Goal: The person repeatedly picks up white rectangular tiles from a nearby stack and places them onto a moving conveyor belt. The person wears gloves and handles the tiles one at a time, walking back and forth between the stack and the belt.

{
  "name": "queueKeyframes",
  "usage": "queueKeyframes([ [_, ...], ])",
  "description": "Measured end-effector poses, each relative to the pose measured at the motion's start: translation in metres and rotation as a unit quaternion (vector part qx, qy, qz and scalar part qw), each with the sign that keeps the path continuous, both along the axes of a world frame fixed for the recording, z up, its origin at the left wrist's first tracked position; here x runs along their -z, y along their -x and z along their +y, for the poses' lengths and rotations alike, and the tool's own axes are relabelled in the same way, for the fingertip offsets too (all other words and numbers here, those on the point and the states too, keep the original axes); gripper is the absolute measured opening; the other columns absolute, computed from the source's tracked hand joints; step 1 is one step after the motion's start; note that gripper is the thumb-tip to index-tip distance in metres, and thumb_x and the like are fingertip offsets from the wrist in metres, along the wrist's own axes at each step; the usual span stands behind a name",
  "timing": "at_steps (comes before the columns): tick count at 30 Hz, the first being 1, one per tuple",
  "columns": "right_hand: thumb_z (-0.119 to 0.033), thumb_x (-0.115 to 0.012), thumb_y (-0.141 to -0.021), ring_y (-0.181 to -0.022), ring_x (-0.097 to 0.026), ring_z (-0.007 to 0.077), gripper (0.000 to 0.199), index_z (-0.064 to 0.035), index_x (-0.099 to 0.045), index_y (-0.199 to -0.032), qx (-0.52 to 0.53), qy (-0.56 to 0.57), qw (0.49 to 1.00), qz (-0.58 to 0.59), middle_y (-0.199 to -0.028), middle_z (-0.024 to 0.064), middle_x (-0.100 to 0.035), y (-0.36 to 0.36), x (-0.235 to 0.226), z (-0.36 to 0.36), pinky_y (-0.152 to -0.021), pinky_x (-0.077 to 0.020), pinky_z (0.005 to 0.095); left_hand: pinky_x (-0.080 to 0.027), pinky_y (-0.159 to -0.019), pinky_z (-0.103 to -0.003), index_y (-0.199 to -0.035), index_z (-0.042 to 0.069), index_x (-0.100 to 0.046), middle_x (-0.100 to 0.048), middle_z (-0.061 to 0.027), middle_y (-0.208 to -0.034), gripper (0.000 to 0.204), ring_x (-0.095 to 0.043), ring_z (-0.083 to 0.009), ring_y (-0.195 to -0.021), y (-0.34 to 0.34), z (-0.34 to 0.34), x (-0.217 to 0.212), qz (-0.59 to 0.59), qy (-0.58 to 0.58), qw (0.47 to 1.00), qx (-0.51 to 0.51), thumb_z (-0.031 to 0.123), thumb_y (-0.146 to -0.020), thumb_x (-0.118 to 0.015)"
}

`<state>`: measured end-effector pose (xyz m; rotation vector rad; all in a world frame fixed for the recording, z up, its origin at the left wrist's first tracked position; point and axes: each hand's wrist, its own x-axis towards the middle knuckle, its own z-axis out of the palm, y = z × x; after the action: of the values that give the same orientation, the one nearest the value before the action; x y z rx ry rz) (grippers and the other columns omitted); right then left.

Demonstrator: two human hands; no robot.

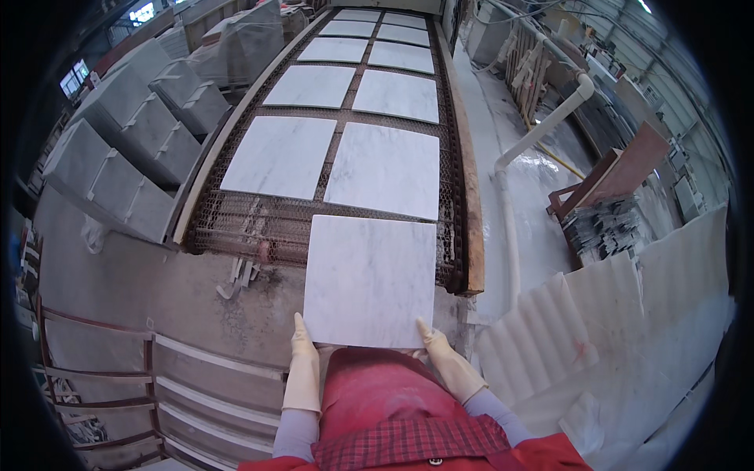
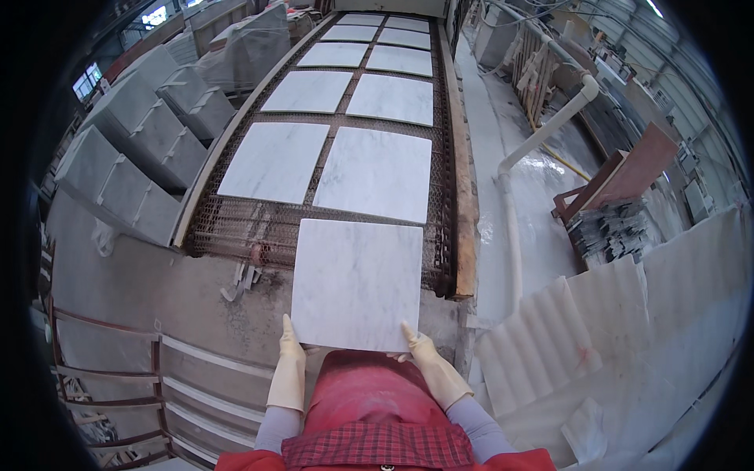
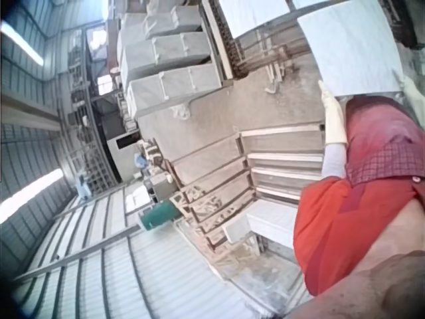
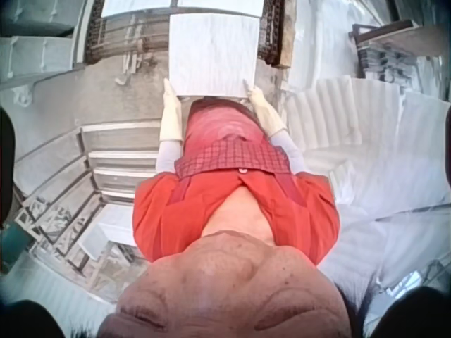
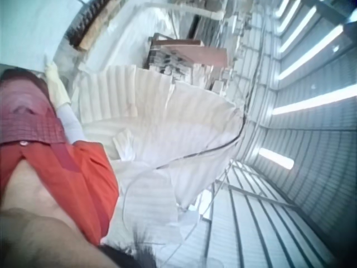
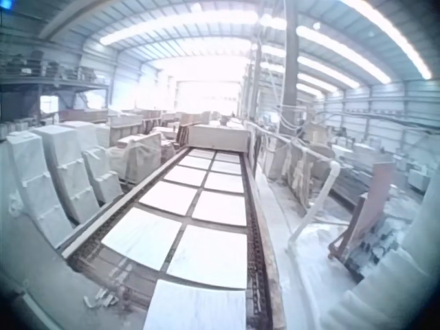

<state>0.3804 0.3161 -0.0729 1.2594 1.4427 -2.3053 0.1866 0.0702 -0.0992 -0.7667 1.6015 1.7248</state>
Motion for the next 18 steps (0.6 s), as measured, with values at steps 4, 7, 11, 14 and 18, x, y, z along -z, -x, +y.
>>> queueKeyframes([
  [4, -0.066, -0.054, -0.081, -0.064, -0.066, 0.0249, 0.071, 0.0022, -0.060, -0.101, 0.007, 0.005, 1.000, 0.006, -0.079, 0.0153, -0.067, -0.006, -0.004, -0.007, -0.045, -0.0484, 0.0261, -0.052, -0.047, -0.038, -0.114, 0.014, -0.058, -0.068, -0.0061, -0.093, 0.070, -0.065, -0.0231, -0.069, -0.008, -0.004, -0.013, -0.002, 0.000, 1.000, 0.014, 0.073, -0.083, -0.035],
  [7, -0.065, -0.054, -0.082, -0.065, -0.066, 0.0252, 0.072, 0.0029, -0.058, -0.106, 0.006, 0.001, 1.000, 0.003, -0.084, 0.0152, -0.067, -0.009, -0.009, -0.010, -0.045, -0.0478, 0.0260, -0.053, -0.045, -0.037, -0.115, 0.012, -0.058, -0.068, -0.0071, -0.094, 0.072, -0.066, -0.0240, -0.068, -0.011, -0.007, -0.017, -0.004, 0.012, 1.000, 0.025, 0.073, -0.084, -0.035],
  [11, -0.064, -0.055, -0.081, -0.067, -0.067, 0.0254, 0.073, 0.0033, -0.056, -0.110, 0.036, 0.014, 0.999, 0.002, -0.089, 0.0156, -0.067, -0.008, -0.013, -0.012, -0.046, -0.0475, 0.0248, -0.051, -0.043, -0.034, -0.115, 0.011, -0.058, -0.068, -0.0070, -0.092, 0.073, -0.066, -0.0235, -0.064, -0.012, 0.005, -0.046, 0.001, 0.033, 0.999, 0.022, 0.073, -0.084, -0.033],
  [14, -0.064, -0.057, -0.080, -0.066, -0.067, 0.0249, 0.073, 0.0027, -0.057, -0.109, 0.041, 0.025, 0.999, 0.001, -0.088, 0.0151, -0.067, -0.004, -0.018, -0.012, -0.045, -0.0470, 0.0248, -0.051, -0.042, -0.033, -0.115, 0.011, -0.058, -0.068, -0.0071, -0.093, 0.074, -0.066, -0.0240, -0.065, -0.007, 0.001, -0.040, 0.002, 0.039, 0.999, 0.032, 0.074, -0.083, -0.034],
  [18, -0.064, -0.057, -0.080, -0.063, -0.067, 0.0243, 0.071, 0.0010, -0.058, -0.108, 0.055, 0.028, 0.998, -0.010, -0.087, 0.0145, -0.068, -0.003, -0.019, -0.015, -0.043, -0.0458, 0.0250, -0.051, -0.042, -0.034, -0.116, 0.012, -0.057, -0.068, -0.0071, -0.096, 0.075, -0.066, -0.0246, -0.066, -0.004, -0.001, -0.037, -0.003, 0.034, 0.999, 0.034, 0.074, -0.082, -0.037],
])
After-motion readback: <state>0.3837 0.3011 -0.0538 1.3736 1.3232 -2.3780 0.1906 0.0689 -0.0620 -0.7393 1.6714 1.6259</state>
